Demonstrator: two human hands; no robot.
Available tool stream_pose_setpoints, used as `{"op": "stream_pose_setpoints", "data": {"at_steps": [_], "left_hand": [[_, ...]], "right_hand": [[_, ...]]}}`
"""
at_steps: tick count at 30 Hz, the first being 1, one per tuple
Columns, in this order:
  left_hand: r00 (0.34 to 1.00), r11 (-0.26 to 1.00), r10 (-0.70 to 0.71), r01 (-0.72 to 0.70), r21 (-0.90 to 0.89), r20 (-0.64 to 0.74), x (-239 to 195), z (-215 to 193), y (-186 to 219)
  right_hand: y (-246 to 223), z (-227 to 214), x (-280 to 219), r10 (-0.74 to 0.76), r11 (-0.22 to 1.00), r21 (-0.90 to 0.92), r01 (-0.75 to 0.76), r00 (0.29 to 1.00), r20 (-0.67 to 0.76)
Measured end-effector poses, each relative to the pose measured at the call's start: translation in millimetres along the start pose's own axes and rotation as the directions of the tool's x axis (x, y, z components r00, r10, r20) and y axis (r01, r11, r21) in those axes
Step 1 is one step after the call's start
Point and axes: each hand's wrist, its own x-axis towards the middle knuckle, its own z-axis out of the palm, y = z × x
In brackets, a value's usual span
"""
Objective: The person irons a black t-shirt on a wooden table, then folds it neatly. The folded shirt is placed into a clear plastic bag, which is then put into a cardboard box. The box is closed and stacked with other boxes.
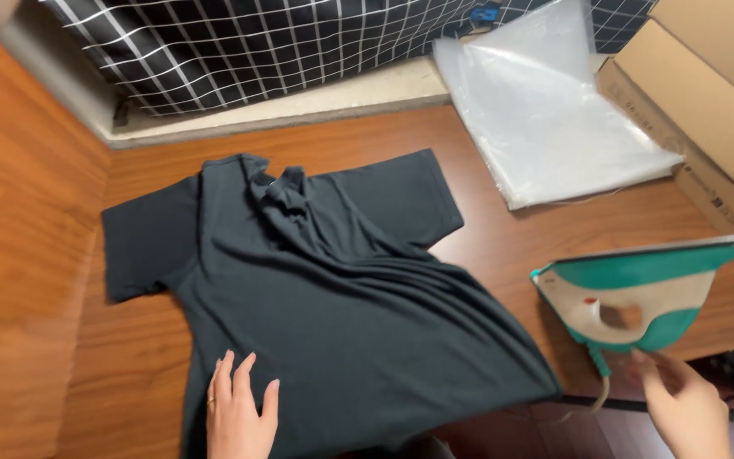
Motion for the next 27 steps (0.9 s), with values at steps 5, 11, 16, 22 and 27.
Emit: {"op": "stream_pose_setpoints", "data": {"at_steps": [5, 11, 16, 22, 27], "left_hand": [[0.993, 0.987, 0.021, -0.002, -0.159, 0.113, -11, -15, -23], [0.944, 0.992, -0.026, 0.065, -0.109, 0.328, 11, -35, 7], [0.985, 0.958, 0.15, -0.123, 0.261, -0.086, 15, -31, 10], [0.995, 0.977, 0.088, -0.078, 0.199, -0.04, 56, -18, -5], [0.992, 0.975, 0.092, -0.072, 0.21, -0.087, 107, -1, -12]], "right_hand": [[-44, 48, -63, -0.12, 0.993, 0.013, 0.119, 0.99, 0.073], [-71, 137, -47, -0.627, 0.779, 0.206, 0.593, 0.747, 0.221], [-64, 179, -23, -0.737, 0.663, -0.023, 0.749, 0.657, 0.161], [-96, 181, -11, -0.733, 0.654, -0.166, 0.738, 0.672, 0.102], [-140, 197, 13, -0.736, 0.655, -0.136, 0.743, 0.669, 0.108]]}}
